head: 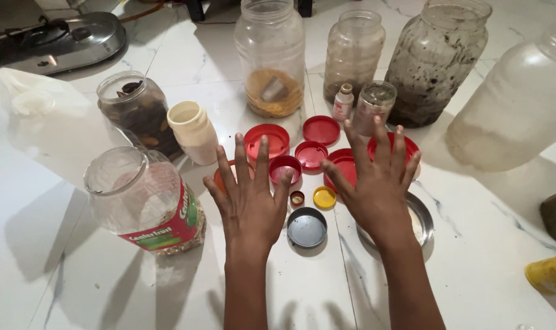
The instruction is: The person opens and closes various plastic and metal containers on a tiled floor, matching lids to jars and arranging them. They handle multiple jars, a metal canister, and several red and yellow lids, securing each container before moving to the next.
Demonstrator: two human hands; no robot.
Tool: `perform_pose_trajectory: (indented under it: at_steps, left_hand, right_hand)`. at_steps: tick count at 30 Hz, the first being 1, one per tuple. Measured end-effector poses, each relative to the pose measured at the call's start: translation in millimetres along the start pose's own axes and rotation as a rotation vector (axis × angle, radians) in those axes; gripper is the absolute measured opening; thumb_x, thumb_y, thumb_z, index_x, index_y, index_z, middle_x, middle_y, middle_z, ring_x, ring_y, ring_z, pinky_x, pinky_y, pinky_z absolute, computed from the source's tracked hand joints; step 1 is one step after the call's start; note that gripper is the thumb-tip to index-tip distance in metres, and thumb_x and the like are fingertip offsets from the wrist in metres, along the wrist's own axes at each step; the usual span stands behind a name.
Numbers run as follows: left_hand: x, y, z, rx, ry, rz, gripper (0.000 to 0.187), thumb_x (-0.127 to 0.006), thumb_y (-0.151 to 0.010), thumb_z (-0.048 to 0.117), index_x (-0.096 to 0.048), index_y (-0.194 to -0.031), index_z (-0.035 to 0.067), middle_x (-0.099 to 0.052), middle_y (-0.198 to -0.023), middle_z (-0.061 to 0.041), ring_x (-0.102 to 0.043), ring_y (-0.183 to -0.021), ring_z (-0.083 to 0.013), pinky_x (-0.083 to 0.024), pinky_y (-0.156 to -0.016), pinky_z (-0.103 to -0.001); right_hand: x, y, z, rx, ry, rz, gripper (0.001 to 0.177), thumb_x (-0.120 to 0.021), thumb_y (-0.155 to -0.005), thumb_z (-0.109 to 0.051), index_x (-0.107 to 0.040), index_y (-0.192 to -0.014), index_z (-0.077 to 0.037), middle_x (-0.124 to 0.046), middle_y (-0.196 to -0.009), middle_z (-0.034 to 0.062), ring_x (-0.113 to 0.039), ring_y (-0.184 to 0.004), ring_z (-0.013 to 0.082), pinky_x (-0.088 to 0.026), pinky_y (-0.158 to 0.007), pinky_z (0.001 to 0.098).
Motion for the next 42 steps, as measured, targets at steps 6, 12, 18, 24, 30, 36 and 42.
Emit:
perform_pose_trajectory:
  at_steps: [6, 12, 18, 24, 30, 36, 42]
  left_hand:
    - [0.0, 0.7, 0.5, 0.008, -0.022, -0.023, 0.069, -0.04, -0.099, 0.06, -0.029, -0.159, 0.027, -0.01, -0.168, -0.009, 0.003, -0.154, -0.0372, -0.001, -0.115, -0.07]
    - [-0.4, 0.3, 0.5, 0.012, -0.021, -0.038, 0.069, -0.04, -0.099, 0.06, -0.028, -0.159, 0.027, -0.01, -0.168, -0.01, 0.004, -0.154, -0.037, -0.001, -0.114, -0.071]
    - [-2.5, 0.6, 2.2, 0.017, -0.003, -0.065, 0.07, -0.042, -0.098, 0.06, -0.028, -0.158, 0.027, -0.009, -0.167, -0.011, 0.006, -0.153, -0.0382, 0.001, -0.114, -0.07]
    - [-1.9, 1.3, 4.6, 0.019, 0.04, -0.092, 0.069, -0.047, -0.096, 0.057, -0.036, -0.158, 0.029, -0.01, -0.17, -0.011, 0.005, -0.152, -0.0391, 0.002, -0.114, -0.069]
    - [27.4, -1.4, -5.9, 0.013, -0.134, 0.166, 0.063, -0.065, -0.092, 0.043, -0.047, -0.15, 0.024, -0.025, -0.164, -0.011, -0.01, -0.154, -0.0399, -0.011, -0.117, -0.071]
    - [80.7, 4.8, -63.5, 0.302, -0.253, 0.592, 0.072, -0.077, -0.085, 0.036, -0.055, -0.149, 0.012, -0.028, -0.161, -0.02, -0.02, -0.149, -0.0483, -0.021, -0.114, -0.072]
    - [87.3, 13.1, -86.5, 0.448, -0.23, 0.586, 0.029, -0.077, -0.09, 0.033, -0.073, -0.111, 0.013, -0.057, -0.133, -0.01, -0.038, -0.142, -0.0437, -0.034, -0.111, -0.064]
  right_hand:
    - [-6.9, 3.3, 4.4, 0.008, -0.007, -0.018, 0.084, -0.059, -0.088, -0.068, -0.035, -0.159, -0.031, -0.018, -0.167, 0.0155, -0.003, -0.154, 0.0412, 0.002, -0.116, 0.071]
    - [-10.0, 1.4, 19.3, -0.06, 0.006, -0.062, 0.086, -0.058, -0.086, -0.072, -0.035, -0.158, -0.032, -0.017, -0.167, 0.0145, -0.001, -0.154, 0.0399, 0.002, -0.117, 0.0683]
    - [-11.1, 2.7, 24.4, -0.08, -0.017, -0.075, 0.085, -0.058, -0.086, -0.071, -0.036, -0.157, -0.03, -0.017, -0.167, 0.0141, -0.002, -0.154, 0.0398, 0.002, -0.117, 0.0685]
    - [-11.3, 2.5, 7.9, -0.025, -0.018, -0.061, 0.084, -0.063, -0.087, -0.066, -0.037, -0.157, -0.03, -0.021, -0.166, 0.0154, -0.007, -0.154, 0.0411, -0.003, -0.116, 0.069]
    - [-4.7, 4.6, -9.4, -0.031, -0.276, -0.096, 0.079, -0.071, -0.086, -0.049, -0.043, -0.153, -0.019, -0.045, -0.151, 0.0185, -0.043, -0.139, 0.0395, -0.035, -0.111, 0.0529]
    - [-11.8, 3.0, -14.2, -0.036, -0.282, -0.173, 0.069, -0.074, -0.084, -0.041, -0.053, -0.143, -0.012, -0.058, -0.137, 0.0175, -0.055, -0.127, 0.0362, -0.045, -0.104, 0.0475]
    - [-28.4, 4.4, -9.3, -0.026, -0.193, -0.288, 0.066, -0.074, -0.084, -0.042, -0.055, -0.141, -0.015, -0.058, -0.14, 0.0148, -0.055, -0.129, 0.0332, -0.046, -0.105, 0.0469]
Point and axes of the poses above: each hand's wrist, its own y-axis away from the middle knuckle, its own x-axis out of the back of the hand, z = x × y, the point moved 6 cm from there along -y, towards the middle knuckle
